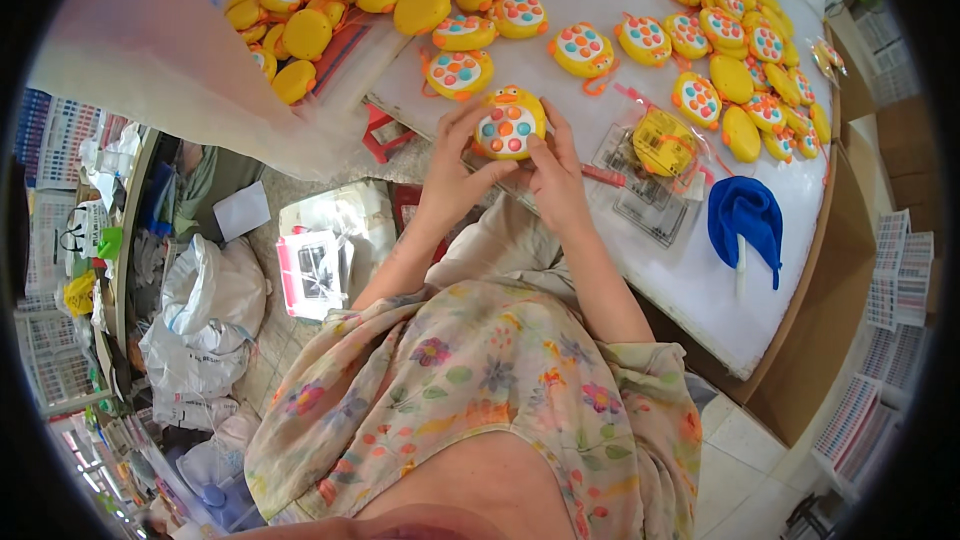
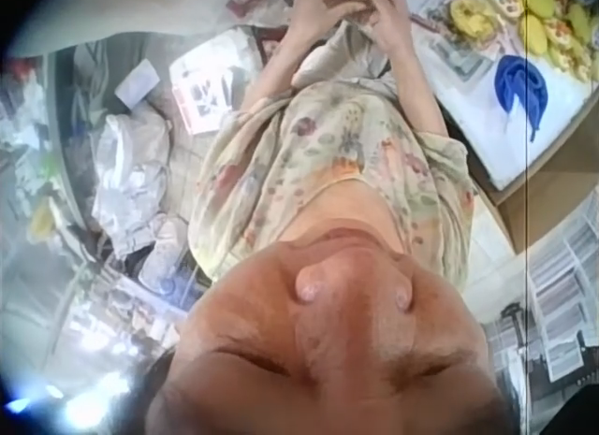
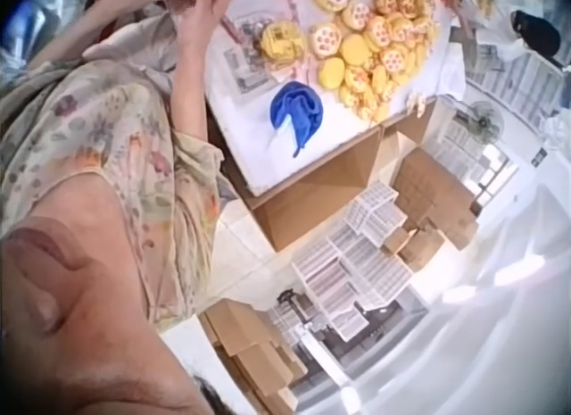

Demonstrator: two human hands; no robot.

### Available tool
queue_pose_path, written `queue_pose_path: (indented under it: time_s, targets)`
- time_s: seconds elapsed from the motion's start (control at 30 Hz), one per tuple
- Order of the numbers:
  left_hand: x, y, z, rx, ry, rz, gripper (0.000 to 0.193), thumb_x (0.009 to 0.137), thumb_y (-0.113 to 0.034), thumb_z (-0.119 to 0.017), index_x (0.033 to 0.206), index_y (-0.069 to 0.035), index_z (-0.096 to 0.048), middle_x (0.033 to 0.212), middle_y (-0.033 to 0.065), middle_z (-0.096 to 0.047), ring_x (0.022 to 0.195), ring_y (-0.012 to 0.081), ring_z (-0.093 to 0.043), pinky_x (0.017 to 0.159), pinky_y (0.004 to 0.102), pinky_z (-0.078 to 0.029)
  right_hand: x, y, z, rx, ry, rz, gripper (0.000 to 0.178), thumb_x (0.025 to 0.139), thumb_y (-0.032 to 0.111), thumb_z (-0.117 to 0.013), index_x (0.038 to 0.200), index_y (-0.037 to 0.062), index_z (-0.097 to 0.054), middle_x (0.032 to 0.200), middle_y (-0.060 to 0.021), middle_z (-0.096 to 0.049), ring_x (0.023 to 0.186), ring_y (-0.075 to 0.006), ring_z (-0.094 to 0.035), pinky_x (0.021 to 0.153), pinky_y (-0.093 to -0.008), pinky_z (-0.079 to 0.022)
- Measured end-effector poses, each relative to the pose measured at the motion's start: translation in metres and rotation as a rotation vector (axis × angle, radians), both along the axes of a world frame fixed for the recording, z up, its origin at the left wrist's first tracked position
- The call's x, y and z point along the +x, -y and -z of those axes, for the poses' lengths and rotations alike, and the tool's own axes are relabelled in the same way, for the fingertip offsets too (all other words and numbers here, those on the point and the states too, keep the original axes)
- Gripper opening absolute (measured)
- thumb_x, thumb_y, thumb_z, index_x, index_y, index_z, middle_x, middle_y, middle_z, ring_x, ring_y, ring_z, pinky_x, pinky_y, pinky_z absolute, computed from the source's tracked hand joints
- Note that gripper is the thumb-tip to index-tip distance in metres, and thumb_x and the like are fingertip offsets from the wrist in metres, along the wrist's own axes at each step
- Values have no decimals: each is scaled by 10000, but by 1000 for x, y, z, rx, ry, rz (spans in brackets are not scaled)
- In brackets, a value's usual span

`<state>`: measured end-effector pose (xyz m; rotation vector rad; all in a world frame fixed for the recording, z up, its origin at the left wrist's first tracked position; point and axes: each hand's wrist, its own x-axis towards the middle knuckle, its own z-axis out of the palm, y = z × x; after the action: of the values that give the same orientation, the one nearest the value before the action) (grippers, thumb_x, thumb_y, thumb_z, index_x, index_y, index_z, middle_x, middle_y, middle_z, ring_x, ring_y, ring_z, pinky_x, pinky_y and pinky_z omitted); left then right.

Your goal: Sorting and inspecting yellow round toys with floral patterns on a table in a factory setting.

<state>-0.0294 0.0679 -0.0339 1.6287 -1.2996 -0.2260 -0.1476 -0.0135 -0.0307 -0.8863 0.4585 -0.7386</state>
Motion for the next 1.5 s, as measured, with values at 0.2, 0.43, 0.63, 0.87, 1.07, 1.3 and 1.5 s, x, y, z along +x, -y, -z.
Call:
queue_pose_path:
  time_s: [0.2,0.43,0.63,0.87,1.07,1.3,1.5]
  targets:
    - [13,-2,9,-171,-892,127,523,880,-164,-613,1328,-19,-383,1289,102,-446,1063,178,-540,855,282,-474,-12,5,6,53,144,-61,494,921,64,-384,1394,70,-243,1296,-147,-436,1122,-263,-534,798,-436,-555]
    - [-7,-10,-14,-68,-727,288,377,943,-110,-498,1303,-11,-446,1195,72,-535,1038,118,-515,893,243,-427,-21,-12,-3,-60,79,-51,455,906,105,-463,1336,35,-333,1256,-125,-466,1107,-224,-535,864,-339,-514]
    - [-20,-7,-12,-1,-630,360,670,783,-88,-698,1363,-46,-366,1268,90,-445,1126,161,-476,947,285,-412,-23,-6,12,-193,-35,5,453,915,131,-504,1326,24,-347,1249,-110,-470,1133,-201,-510,925,-328,-464]
    - [-17,-3,-9,44,-403,295,814,670,-114,-798,1354,-49,-362,1260,117,-405,1156,198,-458,957,313,-417,-24,-6,11,-113,101,-44,558,961,437,-372,1332,22,-344,1291,-109,-438,1179,-215,-474,975,-355,-427]
    - [-17,-9,-11,27,-636,302,627,797,-102,-693,1335,-44,-377,1213,97,-466,1105,166,-488,941,300,-427,-26,-7,16,-257,88,-89,679,928,521,-401,1369,14,-304,1297,-113,-429,1169,-214,-474,990,-353,-403]
    - [-10,-11,-18,-24,-690,386,425,904,-130,-567,1294,-36,-425,1084,48,-559,952,89,-550,771,244,-486,-31,-14,5,-456,-158,-70,587,910,309,-558,1361,7,-335,1292,-98,-441,1156,-167,-468,956,-297,-401]
    - [26,-10,-29,223,-573,171,321,887,-149,-579,1188,-43,-542,937,45,-614,791,108,-585,654,248,-479,-59,6,-13,-149,-108,-448,519,862,218,-616,1309,27,-436,1229,-98,-526,1082,-163,-541,923,-295,-440]
